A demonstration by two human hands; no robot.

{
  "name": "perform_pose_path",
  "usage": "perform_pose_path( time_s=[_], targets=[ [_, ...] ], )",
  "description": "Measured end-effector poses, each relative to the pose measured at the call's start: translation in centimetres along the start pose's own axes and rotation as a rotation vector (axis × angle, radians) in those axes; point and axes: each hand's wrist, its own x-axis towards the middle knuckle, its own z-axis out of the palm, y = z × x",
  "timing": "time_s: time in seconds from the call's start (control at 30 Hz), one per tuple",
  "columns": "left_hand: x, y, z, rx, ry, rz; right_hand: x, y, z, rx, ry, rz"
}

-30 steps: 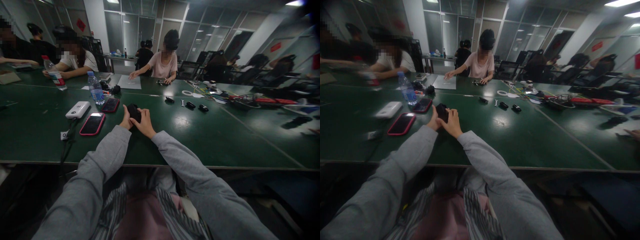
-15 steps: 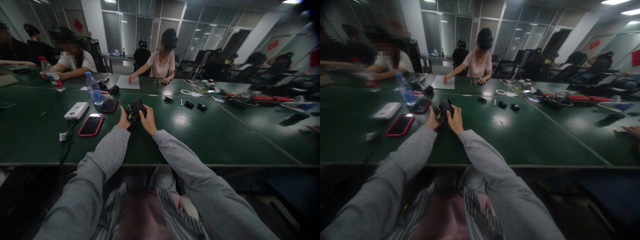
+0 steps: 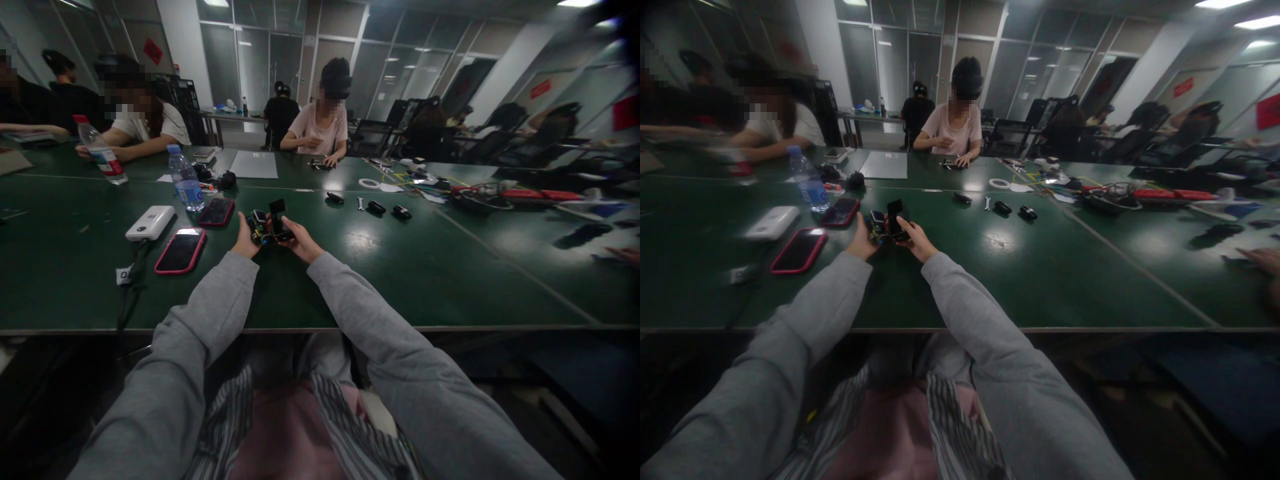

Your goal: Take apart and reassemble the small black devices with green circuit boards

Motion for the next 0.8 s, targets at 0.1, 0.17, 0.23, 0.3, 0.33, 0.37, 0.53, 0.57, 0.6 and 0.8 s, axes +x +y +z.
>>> perform_pose_path(
  time_s=[0.1, 0.17, 0.23, 0.3, 0.33, 0.37, 0.53, 0.57, 0.6, 0.8],
  targets=[
    [0.0, 0.1, -0.1, -0.029, 0.003, -0.037, 0.3, 0.4, -0.1, 0.007, 0.036, 0.005],
    [0.1, 0.1, -0.1, -0.041, -0.007, -0.028, 0.6, 0.7, -0.4, -0.009, 0.066, 0.01],
    [0.1, 0.3, -0.1, -0.048, -0.015, -0.001, 1.0, 1.0, -0.9, -0.071, 0.118, -0.032],
    [0.1, 0.4, -0.1, -0.063, -0.019, 0.028, 1.4, 1.1, -1.4, -0.193, 0.195, -0.114],
    [0.0, 0.5, -0.1, -0.077, -0.019, 0.037, 1.5, 1.2, -1.7, -0.269, 0.233, -0.153],
    [-0.1, 0.6, -0.1, -0.096, -0.019, 0.039, 1.6, 1.2, -1.9, -0.345, 0.263, -0.181],
    [-0.7, 1.2, 0.2, -0.232, -0.019, -0.015, 1.7, 1.2, -2.4, -0.609, 0.307, -0.23],
    [-0.8, 1.3, 0.2, -0.256, -0.024, -0.026, 1.7, 1.2, -2.4, -0.645, 0.302, -0.244],
    [-0.9, 1.4, 0.2, -0.276, -0.029, -0.032, 1.7, 1.2, -2.4, -0.678, 0.295, -0.255],
    [-0.6, 1.5, 0.0, -0.293, -0.046, -0.016, 1.8, 1.2, -2.6, -0.809, 0.249, -0.253]
  ],
)
